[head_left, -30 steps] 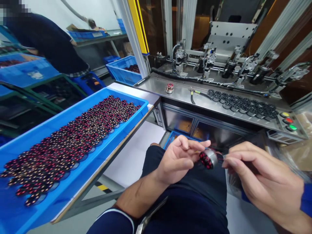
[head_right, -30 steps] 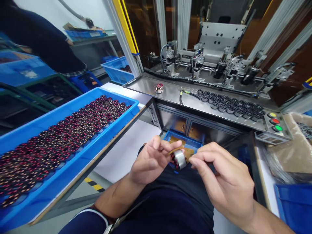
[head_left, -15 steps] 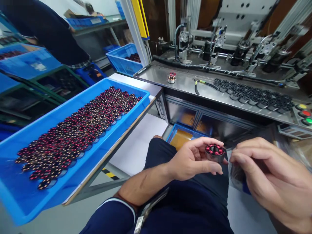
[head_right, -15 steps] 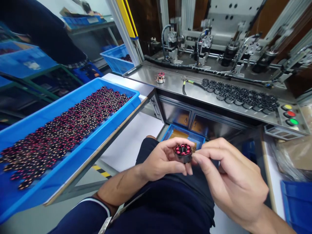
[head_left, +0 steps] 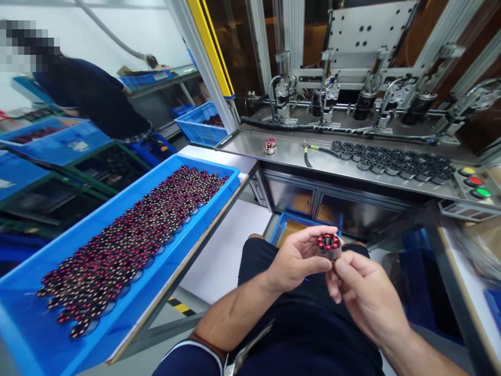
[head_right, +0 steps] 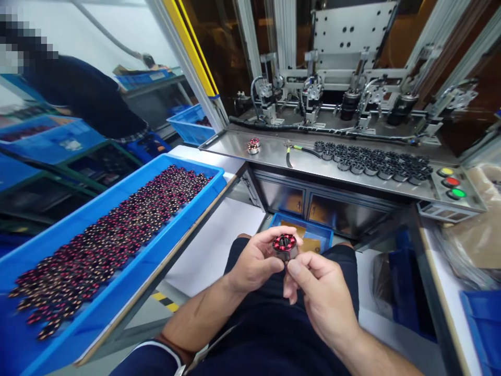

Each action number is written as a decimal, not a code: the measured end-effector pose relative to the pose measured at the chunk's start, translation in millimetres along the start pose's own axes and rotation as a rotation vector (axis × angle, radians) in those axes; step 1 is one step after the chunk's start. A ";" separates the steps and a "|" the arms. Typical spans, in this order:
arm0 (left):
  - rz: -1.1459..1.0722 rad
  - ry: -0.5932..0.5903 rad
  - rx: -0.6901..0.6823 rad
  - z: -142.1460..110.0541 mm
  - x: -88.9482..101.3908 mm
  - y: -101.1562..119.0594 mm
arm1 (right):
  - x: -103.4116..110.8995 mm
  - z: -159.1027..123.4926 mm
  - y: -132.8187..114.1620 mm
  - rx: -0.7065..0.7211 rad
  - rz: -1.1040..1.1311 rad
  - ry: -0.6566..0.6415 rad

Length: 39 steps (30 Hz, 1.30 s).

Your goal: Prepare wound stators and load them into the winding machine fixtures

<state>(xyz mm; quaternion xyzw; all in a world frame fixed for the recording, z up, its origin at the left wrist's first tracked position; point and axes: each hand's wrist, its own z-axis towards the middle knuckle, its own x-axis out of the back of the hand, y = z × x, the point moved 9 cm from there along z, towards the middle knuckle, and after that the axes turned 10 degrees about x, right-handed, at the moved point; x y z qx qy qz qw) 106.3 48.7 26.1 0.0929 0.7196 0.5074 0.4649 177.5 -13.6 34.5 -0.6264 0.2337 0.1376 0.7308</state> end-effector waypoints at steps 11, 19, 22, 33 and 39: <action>0.190 -0.194 0.071 -3.9 -15.3 -1.6 | -6.3 -0.5 7.7 -0.012 0.141 -0.137; 0.756 0.187 -0.254 -28.1 -4.7 52.0 | 13.3 -27.0 -63.4 0.895 -0.925 -0.029; 0.774 0.104 -0.228 -30.5 -24.4 45.7 | 2.5 -35.1 -65.4 1.026 -1.060 -0.115; 0.714 0.091 -0.335 -28.4 -19.4 46.3 | 3.1 -23.1 -68.1 0.691 -0.789 -0.237; 0.509 0.066 -0.292 -25.3 -14.7 34.5 | 23.9 -26.6 -61.2 0.573 -0.678 0.009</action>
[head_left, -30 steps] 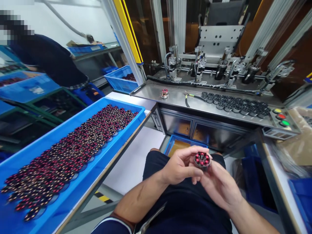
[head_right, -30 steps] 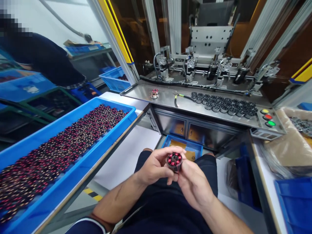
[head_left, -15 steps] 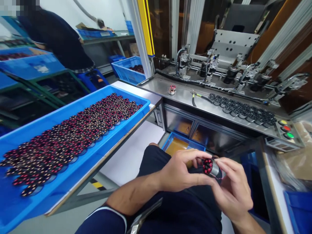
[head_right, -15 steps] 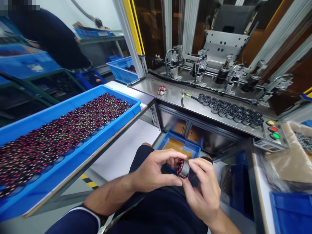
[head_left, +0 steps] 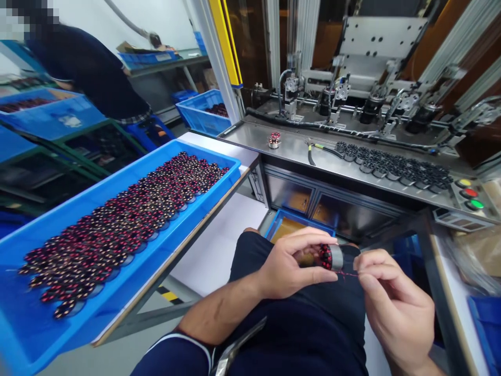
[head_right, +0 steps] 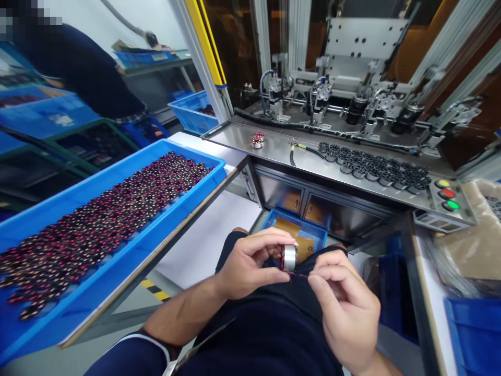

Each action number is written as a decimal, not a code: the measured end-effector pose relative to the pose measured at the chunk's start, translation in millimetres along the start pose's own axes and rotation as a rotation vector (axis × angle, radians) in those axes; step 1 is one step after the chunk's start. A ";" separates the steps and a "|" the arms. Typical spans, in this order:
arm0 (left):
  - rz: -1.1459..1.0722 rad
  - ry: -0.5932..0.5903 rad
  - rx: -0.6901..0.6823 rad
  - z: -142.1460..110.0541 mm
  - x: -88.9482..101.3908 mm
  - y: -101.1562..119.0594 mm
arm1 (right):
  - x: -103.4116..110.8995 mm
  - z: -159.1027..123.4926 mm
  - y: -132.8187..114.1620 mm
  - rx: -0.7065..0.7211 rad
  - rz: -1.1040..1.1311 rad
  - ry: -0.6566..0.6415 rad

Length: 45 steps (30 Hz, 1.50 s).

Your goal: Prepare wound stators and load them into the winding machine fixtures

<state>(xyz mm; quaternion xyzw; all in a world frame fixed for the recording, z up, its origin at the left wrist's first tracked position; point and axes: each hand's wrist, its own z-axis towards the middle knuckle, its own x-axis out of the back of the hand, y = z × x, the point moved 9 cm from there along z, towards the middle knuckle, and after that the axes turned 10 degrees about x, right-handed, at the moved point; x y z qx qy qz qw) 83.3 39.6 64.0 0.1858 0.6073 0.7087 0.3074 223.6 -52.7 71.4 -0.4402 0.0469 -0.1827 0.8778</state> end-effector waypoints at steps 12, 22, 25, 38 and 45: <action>0.429 0.054 -0.345 -6.0 -7.9 33.9 | 32.0 -4.9 18.8 -0.103 -0.134 0.025; 0.609 -0.135 -0.432 -15.7 -23.9 44.0 | -13.3 32.2 -54.3 0.526 -0.404 -0.464; 0.569 -0.145 -0.429 -15.2 -20.1 46.6 | -5.2 30.5 -42.1 0.315 -0.258 -0.255; 0.535 -0.053 -0.404 -11.3 -10.2 44.8 | 4.0 13.2 -29.2 0.237 -0.389 -0.120; 0.478 -0.053 -0.346 -12.6 0.7 44.4 | -32.0 21.0 -50.3 0.689 -0.670 -0.530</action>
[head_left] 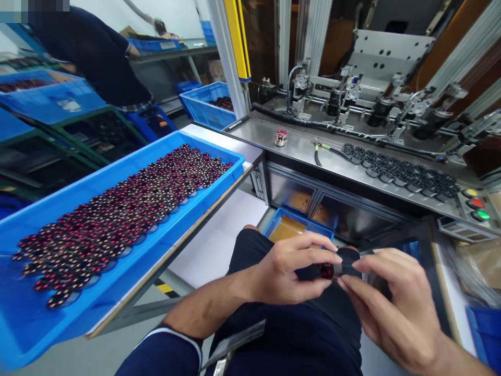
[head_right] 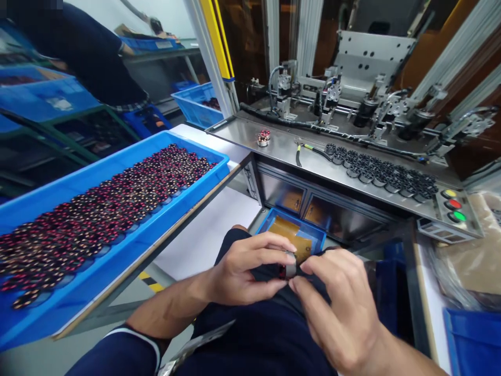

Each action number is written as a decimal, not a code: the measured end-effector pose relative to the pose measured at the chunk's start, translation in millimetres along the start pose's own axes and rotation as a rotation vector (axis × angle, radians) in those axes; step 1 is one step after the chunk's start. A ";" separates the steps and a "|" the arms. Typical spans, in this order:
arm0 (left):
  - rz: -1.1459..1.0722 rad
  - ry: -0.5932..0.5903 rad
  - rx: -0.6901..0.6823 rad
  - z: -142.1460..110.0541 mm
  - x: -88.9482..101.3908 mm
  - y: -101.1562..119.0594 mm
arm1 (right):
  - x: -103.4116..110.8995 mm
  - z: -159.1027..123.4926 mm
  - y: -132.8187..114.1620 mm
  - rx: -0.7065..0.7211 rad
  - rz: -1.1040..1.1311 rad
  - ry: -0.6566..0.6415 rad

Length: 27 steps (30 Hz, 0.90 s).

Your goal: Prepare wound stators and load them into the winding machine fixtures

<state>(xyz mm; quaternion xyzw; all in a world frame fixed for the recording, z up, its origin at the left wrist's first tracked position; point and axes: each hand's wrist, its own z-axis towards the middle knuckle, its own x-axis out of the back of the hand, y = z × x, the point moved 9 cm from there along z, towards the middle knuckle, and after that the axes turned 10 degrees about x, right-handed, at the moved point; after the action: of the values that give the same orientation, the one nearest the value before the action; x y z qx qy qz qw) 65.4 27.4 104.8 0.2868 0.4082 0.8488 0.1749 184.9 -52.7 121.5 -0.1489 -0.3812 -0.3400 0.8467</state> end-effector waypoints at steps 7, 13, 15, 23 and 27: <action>-0.550 -0.070 0.306 -12.9 9.7 -41.6 | -4.9 10.9 24.2 0.067 0.119 -0.175; -0.714 0.101 0.459 -20.5 27.6 -75.3 | -16.2 57.0 140.2 -0.256 -0.030 -0.011; -0.765 0.159 0.536 -23.3 30.4 -86.7 | -42.6 64.8 196.4 -0.496 -0.169 -0.047; -0.866 0.337 0.693 -40.7 50.6 -102.6 | -169.7 110.7 282.9 -0.728 -0.228 -0.358; -0.835 0.432 0.659 -48.1 66.9 -101.2 | -182.5 110.0 302.7 -0.788 -0.226 -0.469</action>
<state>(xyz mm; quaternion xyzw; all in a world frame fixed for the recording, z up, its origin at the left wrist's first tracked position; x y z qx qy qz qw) -10.3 95.6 23.3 -0.0393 0.7564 0.5750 0.3093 246.4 307.2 60.5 -0.4892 -0.4181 -0.5060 0.5743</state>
